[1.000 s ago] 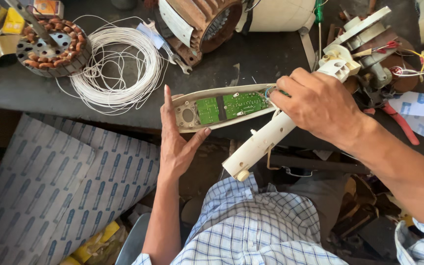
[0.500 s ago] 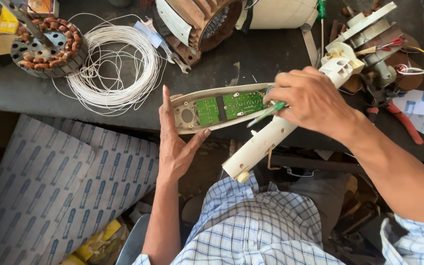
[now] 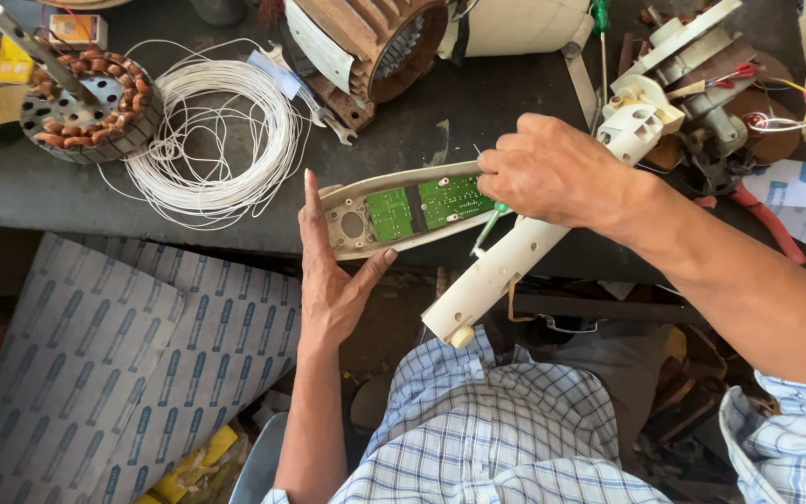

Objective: The person disassembles a white plastic housing to access a green circuit board. Using a screwdriver, they remove screws and extract the board, then manipulate and reconnect several colored wires before placing the board back into the housing.

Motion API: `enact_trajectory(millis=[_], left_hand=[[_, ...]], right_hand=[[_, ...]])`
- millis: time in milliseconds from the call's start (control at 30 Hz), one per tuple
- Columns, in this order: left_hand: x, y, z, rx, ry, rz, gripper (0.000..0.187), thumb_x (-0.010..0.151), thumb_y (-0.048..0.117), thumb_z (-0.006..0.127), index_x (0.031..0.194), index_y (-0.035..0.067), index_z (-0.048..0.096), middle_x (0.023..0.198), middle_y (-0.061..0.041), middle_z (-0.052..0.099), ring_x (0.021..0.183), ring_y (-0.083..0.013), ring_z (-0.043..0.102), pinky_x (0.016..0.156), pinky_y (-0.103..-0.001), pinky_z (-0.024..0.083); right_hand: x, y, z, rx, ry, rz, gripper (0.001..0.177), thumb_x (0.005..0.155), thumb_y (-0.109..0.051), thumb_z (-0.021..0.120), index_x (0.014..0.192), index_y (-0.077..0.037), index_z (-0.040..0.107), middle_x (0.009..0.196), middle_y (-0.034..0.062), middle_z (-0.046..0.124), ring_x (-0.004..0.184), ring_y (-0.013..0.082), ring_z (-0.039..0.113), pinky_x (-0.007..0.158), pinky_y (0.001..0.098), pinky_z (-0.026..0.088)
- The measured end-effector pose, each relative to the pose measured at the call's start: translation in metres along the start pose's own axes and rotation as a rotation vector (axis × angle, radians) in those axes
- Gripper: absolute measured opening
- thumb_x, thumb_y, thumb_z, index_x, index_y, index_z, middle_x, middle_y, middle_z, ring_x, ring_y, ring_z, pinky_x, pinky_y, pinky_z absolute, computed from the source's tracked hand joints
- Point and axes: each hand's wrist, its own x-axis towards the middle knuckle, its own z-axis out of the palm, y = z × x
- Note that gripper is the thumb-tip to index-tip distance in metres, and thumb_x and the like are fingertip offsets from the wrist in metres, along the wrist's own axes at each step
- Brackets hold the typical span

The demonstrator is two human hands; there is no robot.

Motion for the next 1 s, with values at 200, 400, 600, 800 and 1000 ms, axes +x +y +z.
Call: enact_trajectory(millis=[200,400,600,800,1000], left_hand=[[0.000,0.000,-0.002,0.060,0.005,0.015,0.119,0.080,0.016,0.089,0.167,0.021,0.008,0.148,-0.016,0.047,0.138,-0.0343,0.052,0.114,-0.050,0.047],[0.001,-0.001,-0.002,0.016,0.000,0.007,0.119,0.080,0.017,0.088,0.167,0.021,0.008,0.147,-0.016,0.047,0.137,-0.0338,0.054,0.112,-0.048,0.046],[0.001,0.000,-0.001,0.026,0.008,0.026,0.118,0.080,0.016,0.088,0.167,0.019,0.008,0.146,-0.016,0.047,0.136,-0.0336,0.053,0.113,-0.048,0.048],[0.001,0.001,-0.002,0.047,0.003,0.014,0.119,0.079,0.016,0.088,0.167,0.018,0.008,0.146,-0.016,0.047,0.135,-0.0335,0.053,0.114,-0.046,0.050],[0.003,0.002,-0.002,0.045,-0.001,-0.009,0.119,0.078,0.017,0.088,0.166,0.018,0.008,0.148,-0.016,0.046,0.137,-0.0339,0.052,0.112,-0.047,0.046]], right_hand=[[-0.001,0.013,0.011,0.217,-0.093,0.057,0.010,0.088,-0.017,0.066,0.082,-0.017,0.074,0.073,-0.0034,0.066,0.064,0.0139,0.063,0.064,0.0332,0.049],[-0.010,0.047,0.030,0.438,-0.099,0.320,0.016,0.094,-0.033,0.070,0.097,-0.019,0.079,0.083,0.0002,0.072,0.066,0.0153,0.067,0.059,0.0347,0.053],[0.016,0.057,0.072,0.511,-0.060,0.503,0.018,0.084,-0.028,0.079,0.100,-0.019,0.082,0.097,0.0050,0.077,0.081,0.0233,0.073,0.073,0.0390,0.058],[0.024,0.061,0.086,0.524,-0.209,0.523,0.027,0.083,-0.028,0.076,0.108,-0.018,0.080,0.093,0.0091,0.077,0.086,0.0279,0.073,0.082,0.0436,0.057],[0.004,0.059,0.053,0.683,-0.003,0.549,0.035,0.092,-0.035,0.072,0.116,-0.009,0.072,0.092,0.0104,0.076,0.080,0.0255,0.070,0.074,0.0422,0.055]])
